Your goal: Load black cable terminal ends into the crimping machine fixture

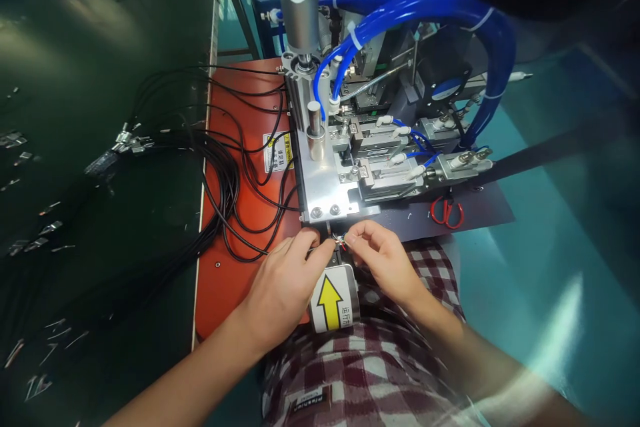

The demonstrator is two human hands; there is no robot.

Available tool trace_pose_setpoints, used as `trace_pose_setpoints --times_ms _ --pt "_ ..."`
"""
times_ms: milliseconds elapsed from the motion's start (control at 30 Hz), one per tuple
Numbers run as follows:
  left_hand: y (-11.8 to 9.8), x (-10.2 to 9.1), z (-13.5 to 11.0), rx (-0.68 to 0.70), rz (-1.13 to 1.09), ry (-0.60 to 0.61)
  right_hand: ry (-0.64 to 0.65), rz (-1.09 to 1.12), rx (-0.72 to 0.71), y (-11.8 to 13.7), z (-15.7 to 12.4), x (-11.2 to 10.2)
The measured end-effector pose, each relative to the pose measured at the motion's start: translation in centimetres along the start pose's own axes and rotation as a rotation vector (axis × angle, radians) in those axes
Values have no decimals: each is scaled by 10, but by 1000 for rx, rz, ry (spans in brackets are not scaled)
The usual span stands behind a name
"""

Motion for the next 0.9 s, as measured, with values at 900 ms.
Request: trace_pose_setpoints --times_ms 900 --pt "-1 1 -1 -21 -36 29 3 -112 -124 -10 -6 1"
Point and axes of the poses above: each hand's wrist, its own z-axis towards the middle knuckle, its own x-axis out of the palm, y = z × x, the point moved 3 cm from there along z, towards the middle knuckle, and after that the axes turned 2 degrees about -y, right-handed, at the moved point
